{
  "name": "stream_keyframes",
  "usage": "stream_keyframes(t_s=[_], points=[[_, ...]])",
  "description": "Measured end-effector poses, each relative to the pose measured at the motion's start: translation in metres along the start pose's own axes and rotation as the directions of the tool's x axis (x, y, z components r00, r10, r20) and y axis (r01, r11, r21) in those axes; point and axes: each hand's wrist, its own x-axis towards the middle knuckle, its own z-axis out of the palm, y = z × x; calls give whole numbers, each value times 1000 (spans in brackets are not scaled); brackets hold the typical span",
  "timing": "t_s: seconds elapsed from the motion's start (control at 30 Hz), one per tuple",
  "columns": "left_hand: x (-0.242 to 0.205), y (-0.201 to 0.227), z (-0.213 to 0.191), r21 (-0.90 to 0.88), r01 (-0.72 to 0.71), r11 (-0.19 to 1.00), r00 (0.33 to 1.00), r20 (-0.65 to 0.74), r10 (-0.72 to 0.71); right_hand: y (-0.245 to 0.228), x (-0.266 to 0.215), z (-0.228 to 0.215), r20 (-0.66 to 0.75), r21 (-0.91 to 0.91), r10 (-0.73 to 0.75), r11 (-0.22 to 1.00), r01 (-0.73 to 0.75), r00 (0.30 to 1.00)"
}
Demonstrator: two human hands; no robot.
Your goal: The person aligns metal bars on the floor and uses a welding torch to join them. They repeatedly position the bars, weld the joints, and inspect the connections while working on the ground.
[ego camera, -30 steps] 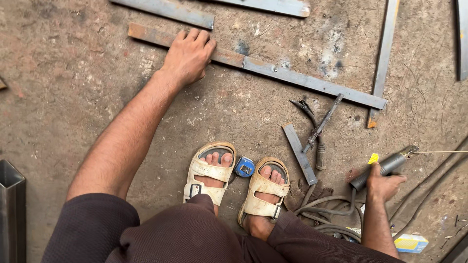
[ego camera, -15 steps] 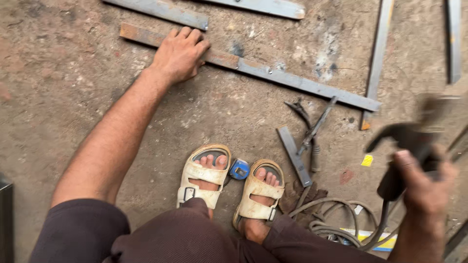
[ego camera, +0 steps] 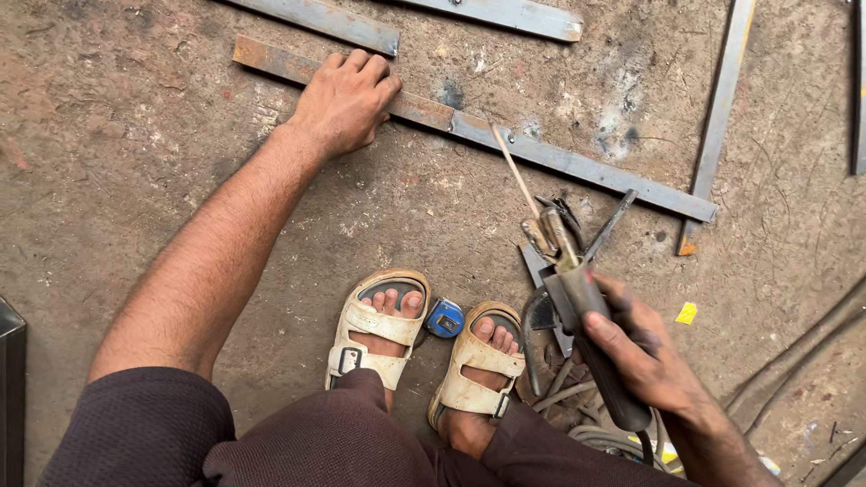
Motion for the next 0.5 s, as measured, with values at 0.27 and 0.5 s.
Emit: stream_keyframes(t_s=[0.27, 0.5], points=[[-3, 0, 1, -24, 0, 1000, 998, -59, -1, -6, 18, 12, 13, -95, -40, 995, 41, 999], [-6, 0, -4, -106, -2, 994, 994, -106, -9, -3, 16, 12, 8, -37, -89, 995, 89, 996]])
